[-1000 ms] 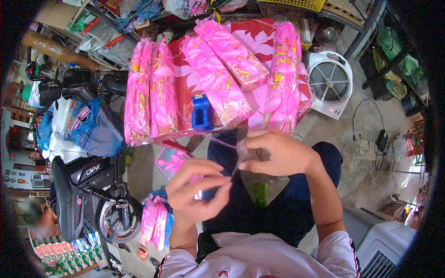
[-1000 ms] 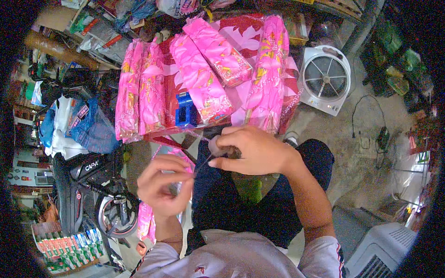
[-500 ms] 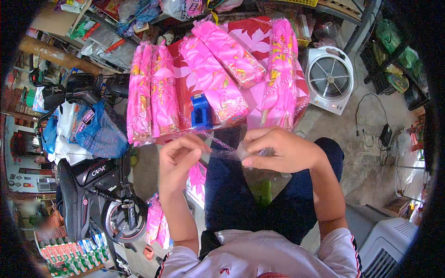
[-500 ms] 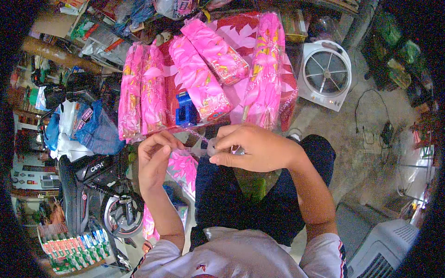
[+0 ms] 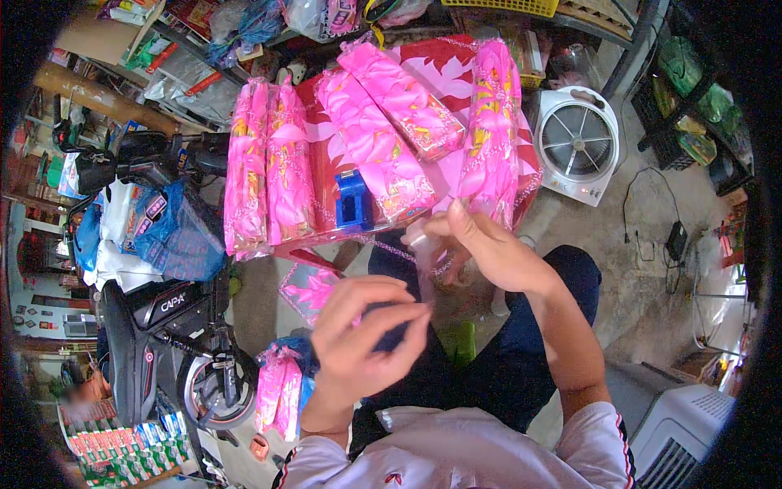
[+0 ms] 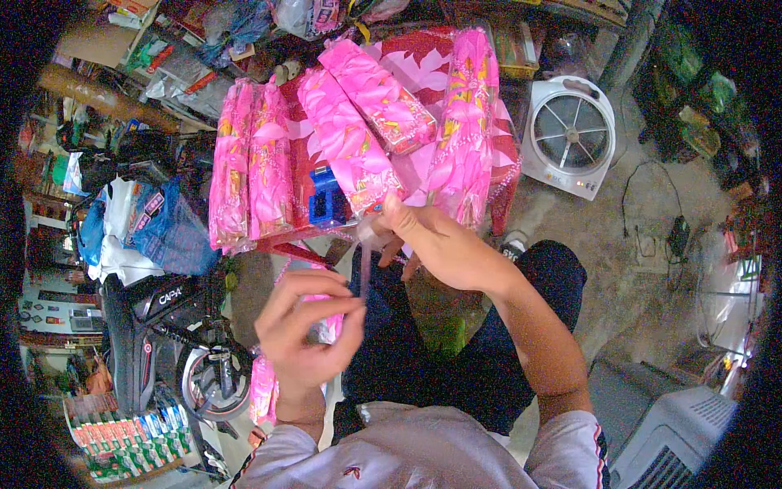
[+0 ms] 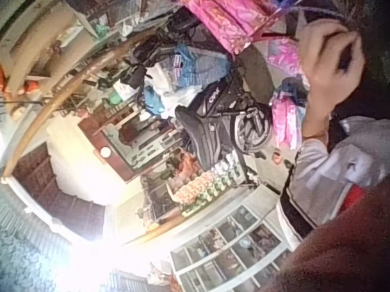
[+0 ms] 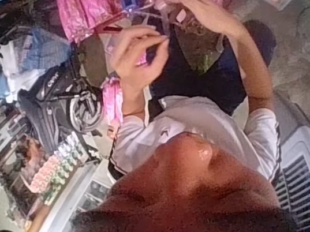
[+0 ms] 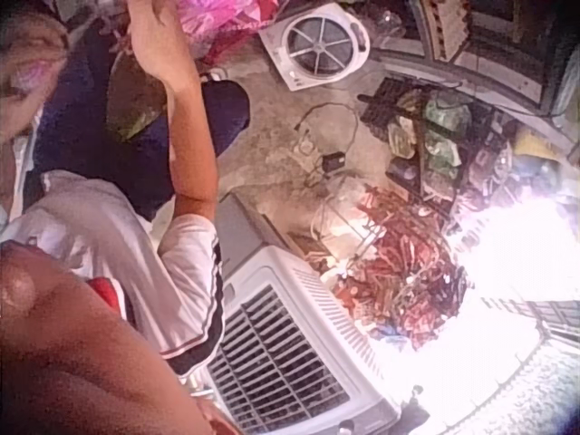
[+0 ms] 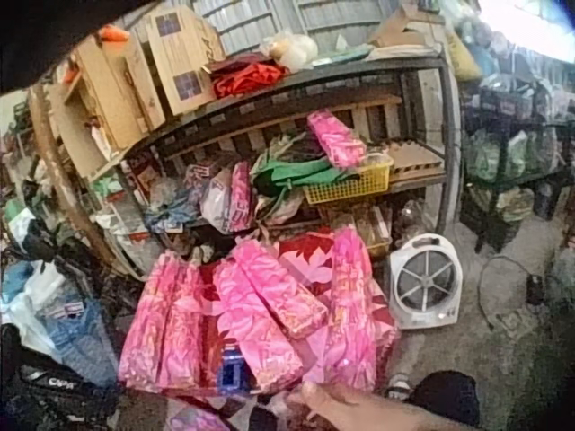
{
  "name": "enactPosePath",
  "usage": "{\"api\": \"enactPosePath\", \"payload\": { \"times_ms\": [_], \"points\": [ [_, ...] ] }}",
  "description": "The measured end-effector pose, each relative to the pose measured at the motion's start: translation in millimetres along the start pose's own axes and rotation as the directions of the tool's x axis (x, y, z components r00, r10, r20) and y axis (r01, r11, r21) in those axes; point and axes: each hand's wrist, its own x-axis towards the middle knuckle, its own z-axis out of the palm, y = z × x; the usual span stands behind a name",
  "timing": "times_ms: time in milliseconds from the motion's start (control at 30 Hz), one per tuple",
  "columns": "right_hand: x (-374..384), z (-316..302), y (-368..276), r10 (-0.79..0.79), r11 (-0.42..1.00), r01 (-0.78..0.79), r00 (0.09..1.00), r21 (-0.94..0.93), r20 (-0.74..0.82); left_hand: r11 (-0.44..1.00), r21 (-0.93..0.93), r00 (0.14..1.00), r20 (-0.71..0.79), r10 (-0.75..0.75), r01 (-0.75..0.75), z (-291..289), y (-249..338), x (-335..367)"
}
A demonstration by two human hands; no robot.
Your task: Bundling pink retail packages together using adhesive tape and a manual dispenser.
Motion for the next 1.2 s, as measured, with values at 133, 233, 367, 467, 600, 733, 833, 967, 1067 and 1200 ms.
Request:
{"api": "enactPosePath", "payload": {
  "times_ms": [133,233,367,467,600,733,833,967,1067,1200],
  "points": [
    [4,-1,3,0.082,0.996,-0.082,0.997,0.032,0.007,0.970,0.167,0.982,0.094,0.162,-0.176,15,-1,-2],
    [4,-1,-4,0.071,0.997,-0.071,0.998,-0.031,-0.003,0.947,0.203,0.961,0.172,0.215,-0.248,23,-5,-6],
    [2,0,-5,0.010,1.000,-0.011,0.999,-0.008,-0.032,0.931,0.239,0.950,0.219,0.225,-0.276,31,-13,-10],
    [3,-1,-1,0.017,1.000,-0.017,0.999,0.020,-0.041,0.927,0.256,0.948,0.234,0.214,-0.273,34,-18,-14],
    [5,-2,7,0.024,0.994,-0.015,0.997,0.112,-0.080,0.918,0.268,0.941,0.253,0.227,-0.293,36,-22,-15],
    [10,-7,25,0.070,0.990,-0.056,0.992,0.132,-0.105,0.918,0.262,0.929,0.300,0.216,-0.298,38,-26,-12],
    [11,-5,32,0.033,0.985,-0.015,0.994,0.174,-0.104,0.908,0.273,0.922,0.312,0.228,-0.317,35,-29,-11],
    [10,-5,31,0.029,0.980,-0.004,0.992,0.200,-0.120,0.899,0.261,0.899,0.364,0.245,-0.350,33,-32,-9],
    [11,-5,33,0.039,0.984,-0.019,0.994,0.179,-0.106,0.894,0.272,0.895,0.374,0.244,-0.357,33,-32,-10],
    [10,-9,37,0.071,0.987,-0.055,0.993,0.151,-0.098,0.896,0.274,0.895,0.380,0.234,-0.350,33,-33,-11]
  ]
}}
